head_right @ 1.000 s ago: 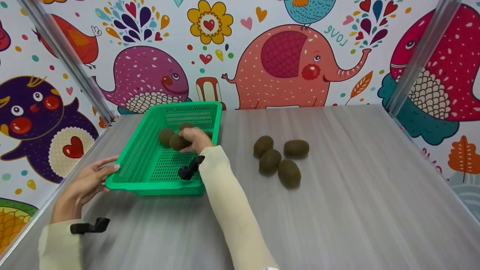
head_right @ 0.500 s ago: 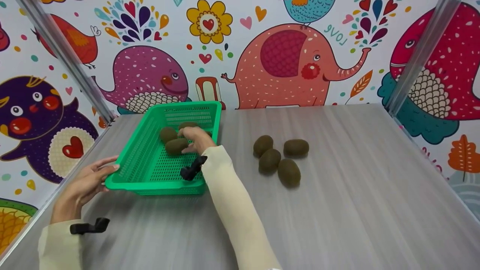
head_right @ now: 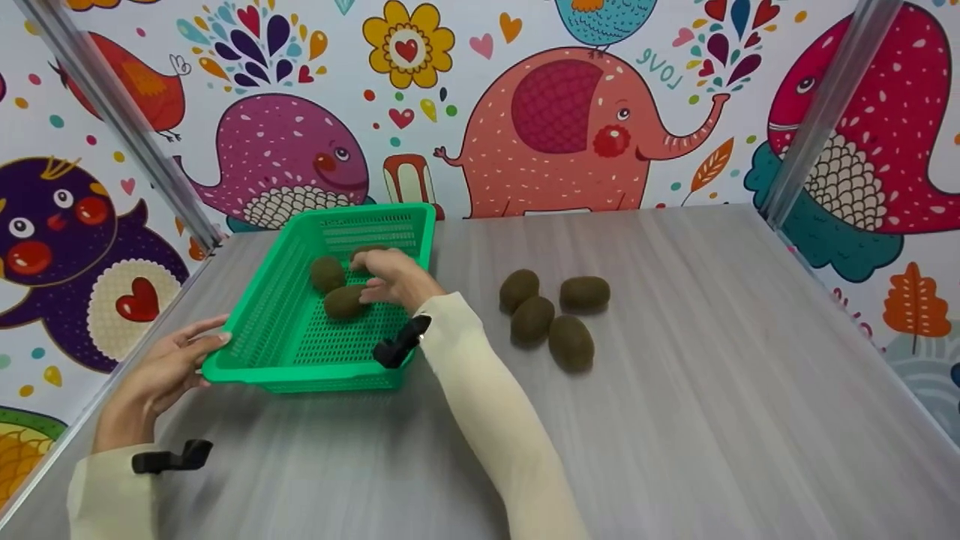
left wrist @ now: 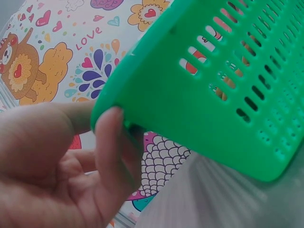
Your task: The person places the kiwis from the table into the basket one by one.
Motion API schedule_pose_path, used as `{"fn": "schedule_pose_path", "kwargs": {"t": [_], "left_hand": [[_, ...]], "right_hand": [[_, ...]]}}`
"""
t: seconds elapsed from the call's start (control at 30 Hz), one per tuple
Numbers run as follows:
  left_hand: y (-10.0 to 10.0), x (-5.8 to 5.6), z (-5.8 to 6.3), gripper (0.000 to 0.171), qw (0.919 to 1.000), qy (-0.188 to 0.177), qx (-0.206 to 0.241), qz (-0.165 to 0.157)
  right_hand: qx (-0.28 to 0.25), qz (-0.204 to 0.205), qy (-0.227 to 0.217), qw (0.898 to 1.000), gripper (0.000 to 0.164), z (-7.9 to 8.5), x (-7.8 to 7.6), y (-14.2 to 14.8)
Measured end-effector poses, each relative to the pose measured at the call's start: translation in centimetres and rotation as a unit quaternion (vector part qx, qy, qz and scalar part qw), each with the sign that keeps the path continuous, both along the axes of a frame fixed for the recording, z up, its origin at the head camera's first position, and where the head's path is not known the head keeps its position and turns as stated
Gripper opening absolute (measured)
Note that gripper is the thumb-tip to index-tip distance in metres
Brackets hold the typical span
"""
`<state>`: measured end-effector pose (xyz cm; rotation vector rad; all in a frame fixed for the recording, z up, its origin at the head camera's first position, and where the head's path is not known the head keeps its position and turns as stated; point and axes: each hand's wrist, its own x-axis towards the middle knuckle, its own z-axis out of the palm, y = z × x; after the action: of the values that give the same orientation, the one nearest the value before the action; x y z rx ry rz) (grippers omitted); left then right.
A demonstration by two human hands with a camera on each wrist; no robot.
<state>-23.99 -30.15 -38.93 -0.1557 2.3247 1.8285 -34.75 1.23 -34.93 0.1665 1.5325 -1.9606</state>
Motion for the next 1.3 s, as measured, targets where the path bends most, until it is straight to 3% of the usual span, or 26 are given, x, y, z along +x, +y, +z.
{"fn": "schedule_pose_path", "kwargs": {"t": [0.4, 0.83, 1.07, 1.3], "left_hand": [[-0.2, 0.2, -0.2, 0.065, 1.0000, -0.003, -0.007, -0.006], [0.0, 0.3, 0.0, 0.064, 1.0000, -0.003, 0.002, -0.003], [0.2, 0.1, 0.1, 0.065, 1.0000, -0.003, 0.005, -0.007], [0.1, 0.0, 0.2, 0.066, 1.0000, -0.003, 0.001, -0.009]], "right_hand": [[0.031, 0.047, 0.122, 0.991, 0.045, 1.4, 2.4, 3.3], [0.110, 0.068, 0.223, 0.966, 0.050, 1.8, 5.6, 6.5], [0.138, 0.042, 0.274, 0.951, 0.049, 1.7, 7.1, 8.7], [0.182, 0.005, 0.284, 0.941, 0.054, 1.7, 8.1, 10.4]]}}
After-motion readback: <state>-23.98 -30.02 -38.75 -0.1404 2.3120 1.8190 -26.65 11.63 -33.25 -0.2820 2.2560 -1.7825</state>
